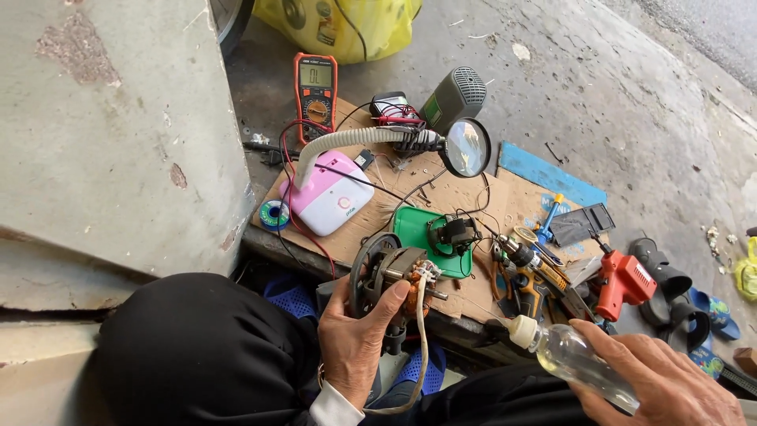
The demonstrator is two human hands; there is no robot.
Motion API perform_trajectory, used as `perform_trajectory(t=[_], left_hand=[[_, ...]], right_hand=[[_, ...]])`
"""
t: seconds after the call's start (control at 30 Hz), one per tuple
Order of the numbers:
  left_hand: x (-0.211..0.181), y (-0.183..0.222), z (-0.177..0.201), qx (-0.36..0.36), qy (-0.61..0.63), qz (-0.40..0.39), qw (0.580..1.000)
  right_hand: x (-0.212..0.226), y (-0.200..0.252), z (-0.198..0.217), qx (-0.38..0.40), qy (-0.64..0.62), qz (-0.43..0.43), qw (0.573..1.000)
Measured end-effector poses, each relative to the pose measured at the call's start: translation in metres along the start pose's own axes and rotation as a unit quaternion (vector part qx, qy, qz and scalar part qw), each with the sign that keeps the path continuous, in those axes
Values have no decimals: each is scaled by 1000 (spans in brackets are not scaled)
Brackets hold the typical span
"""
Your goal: Lubricating the internal components of an electric motor using an oil bottle and testing the rotation.
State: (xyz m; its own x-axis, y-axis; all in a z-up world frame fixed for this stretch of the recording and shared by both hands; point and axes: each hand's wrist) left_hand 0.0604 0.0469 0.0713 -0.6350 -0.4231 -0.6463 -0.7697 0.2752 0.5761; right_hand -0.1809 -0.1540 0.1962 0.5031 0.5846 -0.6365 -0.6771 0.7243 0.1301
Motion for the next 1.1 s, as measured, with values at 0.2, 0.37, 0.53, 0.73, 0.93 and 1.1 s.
perform_trajectory(t=[0.2,0.37,0.53,0.73,0.93,1.1], left_hand=[[-2,0,2,1,-28,-3,1000],[-1,-1,4,2,-24,-3,1000],[-3,0,4,-7,-47,7,999],[3,-4,5,-7,-22,8,1000],[4,-5,6,-5,-21,10,1000],[11,-8,9,6,0,-3,1000]], right_hand=[[7,8,12,-54,-22,-7,998],[1,2,4,-6,11,-9,1000],[-1,4,-5,-66,-12,7,998],[-7,-3,-6,3,3,31,1000],[-5,-1,-4,-23,10,30,999],[-10,-3,-9,-25,13,46,999]])
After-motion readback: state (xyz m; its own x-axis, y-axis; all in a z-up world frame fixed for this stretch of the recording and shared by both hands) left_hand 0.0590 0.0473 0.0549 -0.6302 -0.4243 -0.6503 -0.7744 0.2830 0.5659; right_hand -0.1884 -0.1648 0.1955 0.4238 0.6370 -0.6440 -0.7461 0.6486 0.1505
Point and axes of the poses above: each hand's wrist, its own y-axis away from the middle knuckle, its own z-axis out of the back of the hand, x = y × z, and after that the axes turned 14 degrees about y, right-handed
